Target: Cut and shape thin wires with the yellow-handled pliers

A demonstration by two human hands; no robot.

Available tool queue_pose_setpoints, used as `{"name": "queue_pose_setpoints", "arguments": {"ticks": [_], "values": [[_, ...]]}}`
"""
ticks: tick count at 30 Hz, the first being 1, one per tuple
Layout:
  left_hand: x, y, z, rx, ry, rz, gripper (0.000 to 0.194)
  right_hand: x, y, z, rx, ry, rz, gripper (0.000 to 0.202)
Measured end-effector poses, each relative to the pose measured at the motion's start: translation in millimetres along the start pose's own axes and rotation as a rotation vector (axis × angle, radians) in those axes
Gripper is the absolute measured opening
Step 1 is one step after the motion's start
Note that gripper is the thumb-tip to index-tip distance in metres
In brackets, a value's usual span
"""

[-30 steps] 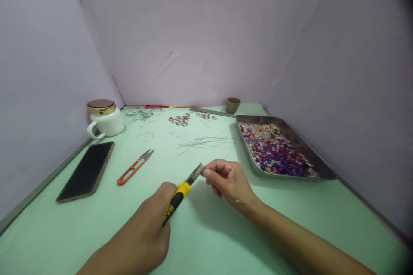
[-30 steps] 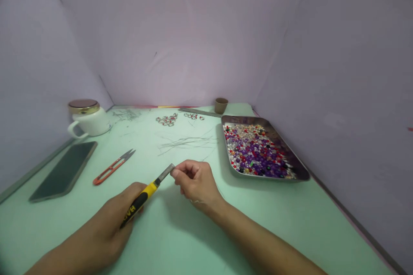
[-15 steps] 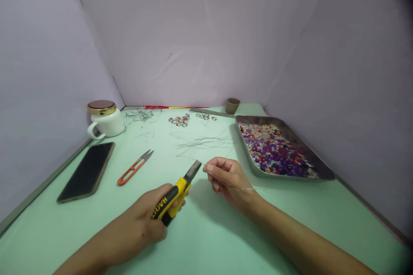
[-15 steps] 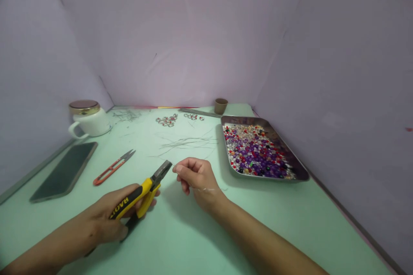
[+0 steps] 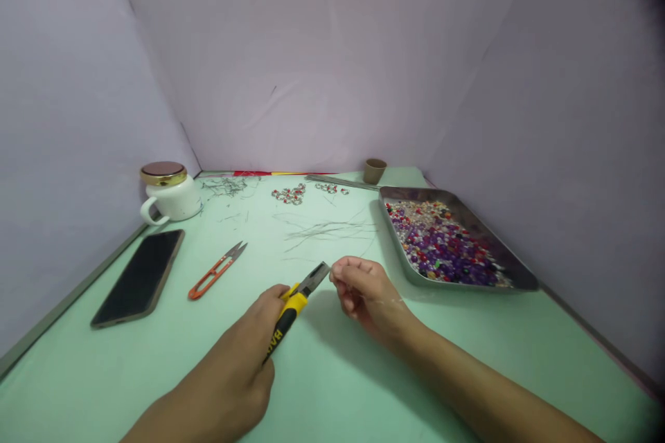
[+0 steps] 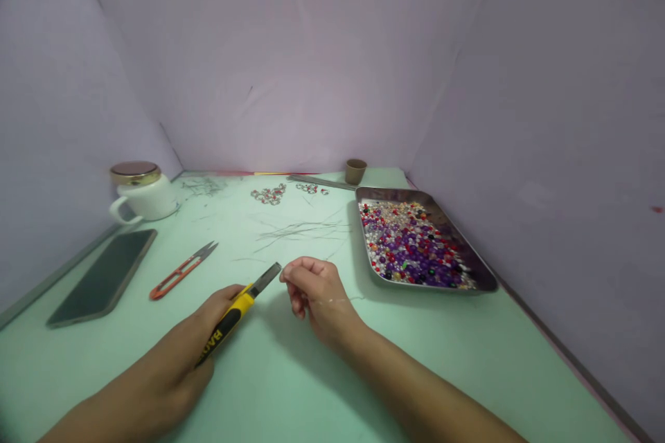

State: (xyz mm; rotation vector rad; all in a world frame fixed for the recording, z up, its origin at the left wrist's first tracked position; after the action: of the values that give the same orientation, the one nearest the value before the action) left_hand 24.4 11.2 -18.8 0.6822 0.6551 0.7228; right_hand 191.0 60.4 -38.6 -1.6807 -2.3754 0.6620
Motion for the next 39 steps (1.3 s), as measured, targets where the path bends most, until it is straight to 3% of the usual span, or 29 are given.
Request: {"name": "queue_pose_setpoints", "arguments": {"ticks": [4,11,21,25,31,39], "values": [[4,-2.2,-3,0.047,-0.026,0.022,0.063,0,-1,0,-0.021,-0.013,0.019,0.012],[5,6.9,9,0.001,-0.022,-0.004,0.051,0,-1,1,-0.043,-0.071,-0.011,0.011],[2,2.4,-1,-0.003,-0.067,-0.028,0.058,1,3,-3,-0.181,-0.035,-0.012,0.007],[2,2.6,0,0.002,-0.065,-0.029,0.057,1,2,0,-0.105,-0.066,-0.06,0.007],[4,4.1,-2,0.053,-0.116,-0.008,0.054,2,0,2,0.107,-0.22,-0.253,0.011],[8,5.1,0,0.141,-0.078,-0.016,0.038,0,-2,6,0.328,-0.36,-0.321,0.01]]}}
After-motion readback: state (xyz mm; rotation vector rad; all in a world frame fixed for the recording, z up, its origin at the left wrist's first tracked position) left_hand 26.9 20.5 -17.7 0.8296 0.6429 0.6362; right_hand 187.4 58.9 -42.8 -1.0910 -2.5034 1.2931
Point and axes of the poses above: each hand's wrist, its own x-axis towards the middle knuckle, its own y-axis out of the back of the hand, z = x × y, the point moved 4 cm from there along x, towards the middle knuckle, and after that the axes turned 12 degrees about -z, right-handed, at the moved point
